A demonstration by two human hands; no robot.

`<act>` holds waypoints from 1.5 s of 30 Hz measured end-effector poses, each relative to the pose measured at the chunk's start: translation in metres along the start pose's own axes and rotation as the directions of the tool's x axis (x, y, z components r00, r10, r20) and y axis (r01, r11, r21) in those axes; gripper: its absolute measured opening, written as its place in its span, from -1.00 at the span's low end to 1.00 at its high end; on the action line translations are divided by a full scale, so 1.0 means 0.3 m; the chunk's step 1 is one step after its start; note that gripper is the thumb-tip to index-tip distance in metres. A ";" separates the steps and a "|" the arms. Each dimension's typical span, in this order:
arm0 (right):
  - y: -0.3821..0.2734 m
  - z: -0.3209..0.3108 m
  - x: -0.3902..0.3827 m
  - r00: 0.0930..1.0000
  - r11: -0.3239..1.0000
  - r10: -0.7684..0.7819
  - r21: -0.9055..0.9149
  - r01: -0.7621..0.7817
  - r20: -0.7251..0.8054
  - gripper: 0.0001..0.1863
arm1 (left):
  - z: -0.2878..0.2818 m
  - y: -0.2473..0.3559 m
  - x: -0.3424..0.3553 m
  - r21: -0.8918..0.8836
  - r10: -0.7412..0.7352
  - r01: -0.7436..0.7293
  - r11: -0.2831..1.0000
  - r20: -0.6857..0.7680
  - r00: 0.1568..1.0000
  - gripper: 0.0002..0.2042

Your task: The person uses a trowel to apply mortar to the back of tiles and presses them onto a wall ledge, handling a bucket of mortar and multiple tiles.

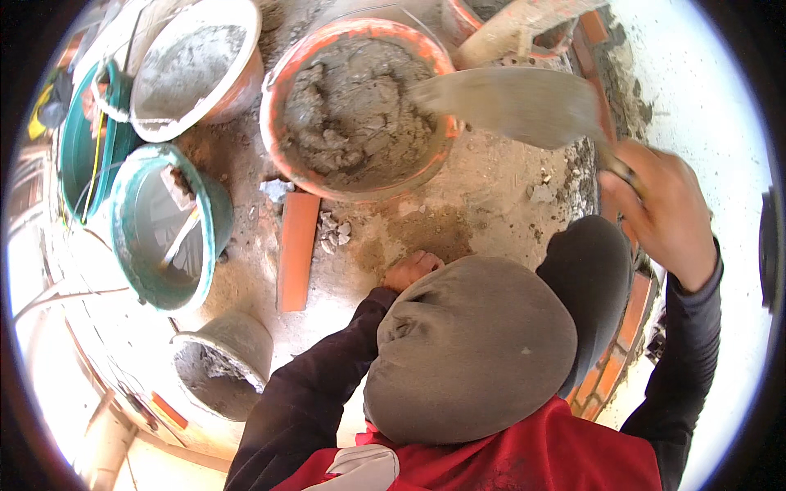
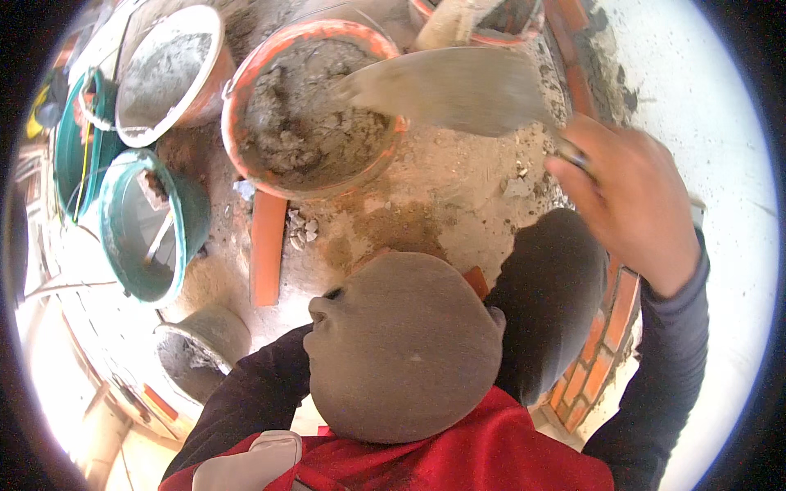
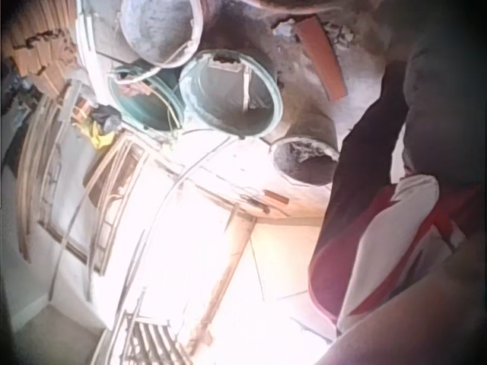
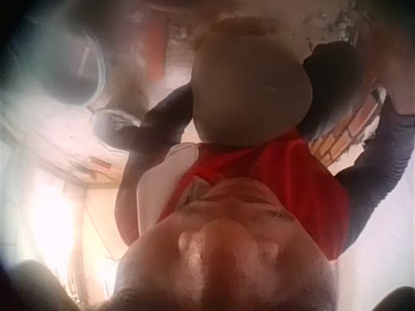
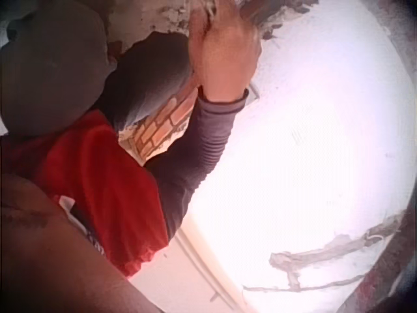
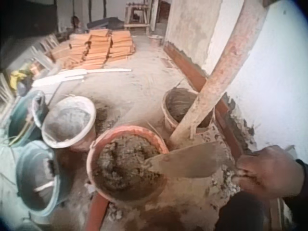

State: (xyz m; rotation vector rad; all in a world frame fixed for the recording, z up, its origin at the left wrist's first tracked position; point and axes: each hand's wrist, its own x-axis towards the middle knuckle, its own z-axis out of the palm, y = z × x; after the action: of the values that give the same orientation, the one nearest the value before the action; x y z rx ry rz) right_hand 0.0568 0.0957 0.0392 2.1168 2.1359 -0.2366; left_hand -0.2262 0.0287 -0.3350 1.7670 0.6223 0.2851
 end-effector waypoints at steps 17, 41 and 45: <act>-0.238 0.034 0.455 0.865 0.822 -0.436 -0.281 0.495 0.248 -0.79 | -0.036 0.103 0.012 0.057 -0.215 0.212 0.976 0.068 0.974 -0.85; -0.182 0.201 0.576 0.756 0.972 -0.236 0.134 0.195 0.611 -0.60 | -0.062 0.155 0.008 0.099 -0.225 0.224 0.970 0.003 0.974 -0.85; -0.060 0.235 0.441 0.807 0.884 -0.310 0.464 0.050 0.504 -0.59 | -0.016 0.086 0.017 0.089 -0.202 0.195 0.977 0.069 0.977 -0.85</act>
State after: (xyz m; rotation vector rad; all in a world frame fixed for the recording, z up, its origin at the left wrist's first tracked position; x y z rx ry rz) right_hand 0.0358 0.2113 -0.0558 1.6786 2.0216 -1.2989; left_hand -0.2177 0.0309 -0.3098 1.7693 0.7576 0.0533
